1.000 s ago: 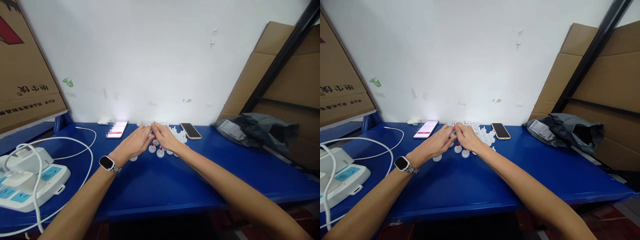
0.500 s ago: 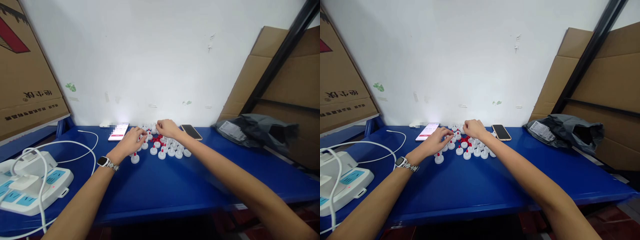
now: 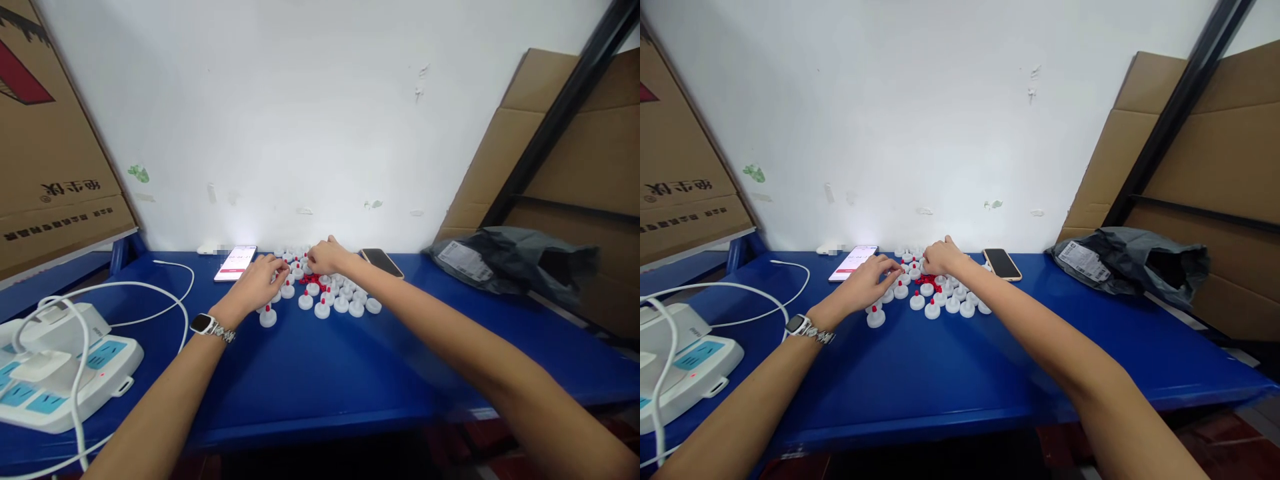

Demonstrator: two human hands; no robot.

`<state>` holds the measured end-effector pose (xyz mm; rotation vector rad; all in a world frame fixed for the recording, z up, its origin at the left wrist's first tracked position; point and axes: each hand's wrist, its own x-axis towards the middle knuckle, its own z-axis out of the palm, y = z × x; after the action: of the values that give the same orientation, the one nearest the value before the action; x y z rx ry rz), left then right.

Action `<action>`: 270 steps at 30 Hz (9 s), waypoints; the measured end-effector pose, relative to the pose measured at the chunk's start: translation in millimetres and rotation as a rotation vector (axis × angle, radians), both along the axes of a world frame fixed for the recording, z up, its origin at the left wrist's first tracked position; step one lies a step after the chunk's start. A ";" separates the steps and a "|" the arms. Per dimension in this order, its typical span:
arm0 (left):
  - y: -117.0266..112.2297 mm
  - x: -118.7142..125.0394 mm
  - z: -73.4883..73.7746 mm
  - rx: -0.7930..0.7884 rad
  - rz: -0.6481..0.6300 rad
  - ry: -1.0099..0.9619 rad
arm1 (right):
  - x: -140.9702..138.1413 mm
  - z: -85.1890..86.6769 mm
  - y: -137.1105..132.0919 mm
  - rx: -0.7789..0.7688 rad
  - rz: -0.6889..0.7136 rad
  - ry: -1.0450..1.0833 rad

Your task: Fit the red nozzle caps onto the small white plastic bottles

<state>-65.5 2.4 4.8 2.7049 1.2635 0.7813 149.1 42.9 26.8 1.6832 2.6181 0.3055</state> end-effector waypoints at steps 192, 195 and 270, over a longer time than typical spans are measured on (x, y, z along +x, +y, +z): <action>11.7 -12.7 -5.3 0.035 0.053 -0.078 | -6.7 10.9 5.7 0.201 -0.017 0.572; 9.9 -14.6 -5.1 -0.035 0.070 -0.035 | -13.7 6.7 33.3 0.149 -0.120 0.400; -8.2 20.8 -8.8 0.057 -0.051 0.036 | 22.9 -28.6 -32.7 0.035 -0.048 0.717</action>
<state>-44.7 -5.8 -4.0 2.7958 1.1915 0.7787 172.0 10.2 -1.9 2.1822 3.0176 -0.3259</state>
